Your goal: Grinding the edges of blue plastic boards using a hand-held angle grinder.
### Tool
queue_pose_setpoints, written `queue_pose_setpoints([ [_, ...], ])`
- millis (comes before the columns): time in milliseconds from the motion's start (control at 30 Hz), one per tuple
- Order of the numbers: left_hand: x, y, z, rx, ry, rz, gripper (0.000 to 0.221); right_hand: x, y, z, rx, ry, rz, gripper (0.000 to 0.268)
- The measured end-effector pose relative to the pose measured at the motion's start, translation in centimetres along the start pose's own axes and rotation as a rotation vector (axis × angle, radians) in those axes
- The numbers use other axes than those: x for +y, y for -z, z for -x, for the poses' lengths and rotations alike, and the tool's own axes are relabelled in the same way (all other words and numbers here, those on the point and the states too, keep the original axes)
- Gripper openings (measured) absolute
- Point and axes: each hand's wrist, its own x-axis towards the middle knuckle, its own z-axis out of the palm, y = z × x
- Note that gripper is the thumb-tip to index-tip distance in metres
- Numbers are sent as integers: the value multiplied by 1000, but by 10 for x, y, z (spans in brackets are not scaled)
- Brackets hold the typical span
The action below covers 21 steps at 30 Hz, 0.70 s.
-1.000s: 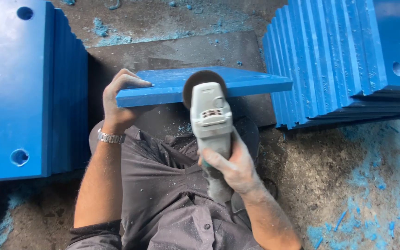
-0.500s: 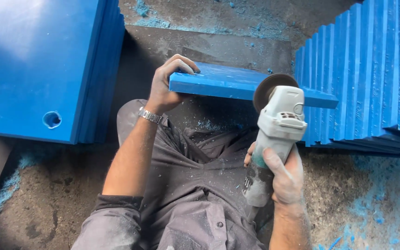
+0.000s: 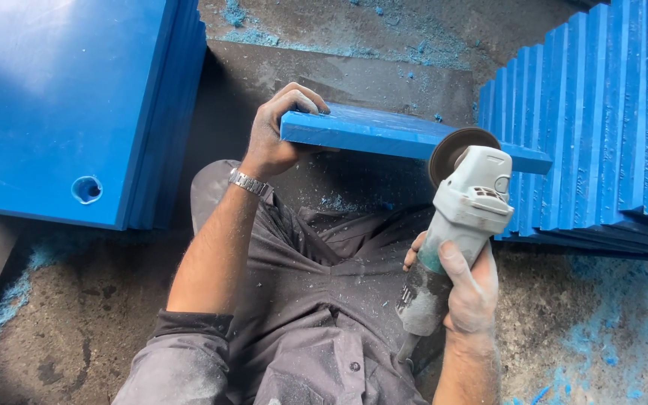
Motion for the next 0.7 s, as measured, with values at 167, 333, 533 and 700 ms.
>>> queue_pose_setpoints([
  [167,5,1,-4,16,31,-9,44,-4,-31,-7,-121,-21,66,55],
  [333,-1,1,-1,30,28,-19,38,-14,-87,-14,-264,-99,173,52],
  [533,1,-1,2,48,25,3,32,-11,-85,-7,-270,-136,194,49],
  [700,2,0,2,27,1,-41,36,-9,-80,-1,-192,-79,127,51],
])
